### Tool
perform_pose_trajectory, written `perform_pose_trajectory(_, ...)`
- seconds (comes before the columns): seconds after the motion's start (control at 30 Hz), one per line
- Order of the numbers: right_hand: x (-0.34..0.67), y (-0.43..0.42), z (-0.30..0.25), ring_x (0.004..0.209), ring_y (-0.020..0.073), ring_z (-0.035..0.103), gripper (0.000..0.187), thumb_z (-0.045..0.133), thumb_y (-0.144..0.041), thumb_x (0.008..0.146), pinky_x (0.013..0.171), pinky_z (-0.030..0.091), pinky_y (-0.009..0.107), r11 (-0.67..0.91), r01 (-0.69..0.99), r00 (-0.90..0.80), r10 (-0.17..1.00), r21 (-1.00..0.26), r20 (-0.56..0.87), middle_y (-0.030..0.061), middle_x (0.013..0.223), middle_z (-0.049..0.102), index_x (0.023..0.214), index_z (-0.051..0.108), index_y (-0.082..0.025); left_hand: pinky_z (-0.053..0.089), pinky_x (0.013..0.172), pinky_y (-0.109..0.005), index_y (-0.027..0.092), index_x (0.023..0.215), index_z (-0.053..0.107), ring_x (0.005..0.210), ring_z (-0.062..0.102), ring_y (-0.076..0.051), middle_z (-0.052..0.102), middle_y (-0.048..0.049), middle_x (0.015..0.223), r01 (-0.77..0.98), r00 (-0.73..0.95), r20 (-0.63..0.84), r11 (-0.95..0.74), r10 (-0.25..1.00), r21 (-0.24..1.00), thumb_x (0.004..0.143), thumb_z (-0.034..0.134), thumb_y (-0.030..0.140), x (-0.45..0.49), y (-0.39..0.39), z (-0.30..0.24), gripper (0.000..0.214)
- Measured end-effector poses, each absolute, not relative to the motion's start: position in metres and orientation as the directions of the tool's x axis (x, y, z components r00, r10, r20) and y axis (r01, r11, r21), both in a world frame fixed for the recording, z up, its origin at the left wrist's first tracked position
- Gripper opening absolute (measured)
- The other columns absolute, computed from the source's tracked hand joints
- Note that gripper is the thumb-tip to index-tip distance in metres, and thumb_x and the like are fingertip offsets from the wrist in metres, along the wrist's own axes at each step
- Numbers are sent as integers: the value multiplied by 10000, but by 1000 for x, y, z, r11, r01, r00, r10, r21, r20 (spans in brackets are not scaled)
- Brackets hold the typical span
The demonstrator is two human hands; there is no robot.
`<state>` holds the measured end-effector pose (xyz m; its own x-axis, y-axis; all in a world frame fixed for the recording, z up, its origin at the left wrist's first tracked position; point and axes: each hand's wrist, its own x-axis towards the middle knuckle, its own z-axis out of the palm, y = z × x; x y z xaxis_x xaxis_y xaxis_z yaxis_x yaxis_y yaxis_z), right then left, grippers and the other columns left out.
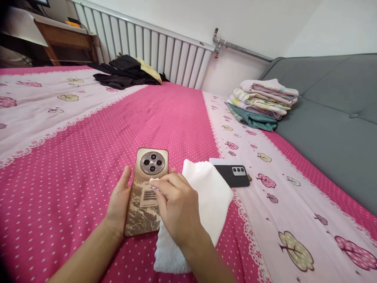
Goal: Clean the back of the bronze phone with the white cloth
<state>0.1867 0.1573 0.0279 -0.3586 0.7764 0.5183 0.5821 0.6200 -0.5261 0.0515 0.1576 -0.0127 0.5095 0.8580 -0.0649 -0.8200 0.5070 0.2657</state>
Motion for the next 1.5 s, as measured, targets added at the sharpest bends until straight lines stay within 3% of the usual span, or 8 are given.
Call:
perform_pose_trajectory(0.27,199,166,29,796,166,588,206,528,-141,802,719,495,316,551,630,-220,802,-547,555,32,843,645,905,677,-239,423,849,-420,76,1188,526,921,613,-292,654,-159,1005,-798,561,-36,551,827,244,824,264,618,52,155,-7,703)
perform_pose_trajectory(0.43,204,170,30,823,171,591,208,527,-149,809,766,489,334,545,634,-132,775,-549,618,32,858,648,919,676,-243,427,825,-405,50,1172,539,900,620,-292,659,-175,976,-720,675,41,645,737,257,801,236,663,52,153,-5,778)
perform_pose_trajectory(0.67,210,174,28,846,166,593,197,522,-161,828,794,476,325,533,651,-62,747,-540,662,36,897,650,941,669,-227,393,864,-385,36,1131,566,943,600,-285,649,-174,1009,-673,716,15,685,697,280,792,242,673,54,153,-8,791)
perform_pose_trajectory(0.8,208,173,28,854,174,591,184,521,-169,829,799,475,339,524,650,-70,763,-550,643,38,896,652,926,666,-227,428,794,-360,21,1111,576,844,627,-258,659,-185,968,-676,710,-10,685,704,273,793,253,668,55,153,-6,789)
perform_pose_trajectory(0.9,206,171,29,850,175,594,187,523,-149,814,782,481,332,525,633,-128,796,-569,592,31,881,654,908,663,-232,441,778,-364,33,1131,563,821,632,-254,658,-181,975,-719,660,-34,644,751,262,808,260,644,54,153,-5,755)
perform_pose_trajectory(1.23,205,162,37,822,141,589,189,543,-110,793,755,463,272,543,532,-439,833,-650,336,11,879,642,878,666,-225,379,947,-426,22,1276,428,1118,507,-310,546,-205,1205,-881,431,-18,425,902,207,811,328,609,52,159,-6,756)
perform_pose_trajectory(1.37,207,155,44,786,123,583,173,572,-113,783,738,453,247,542,498,-587,785,-677,198,-9,850,639,855,679,-229,363,977,-418,13,1290,410,1161,474,-303,528,-208,1229,-917,353,-30,352,935,186,806,356,599,51,161,-8,762)
perform_pose_trajectory(1.5,203,147,45,801,113,581,197,587,-80,764,736,446,224,577,436,-697,702,-690,147,-17,853,646,863,683,-221,358,986,-427,5,1283,419,1179,455,-312,512,-224,1242,-924,322,-49,325,945,199,794,380,597,50,162,-10,769)
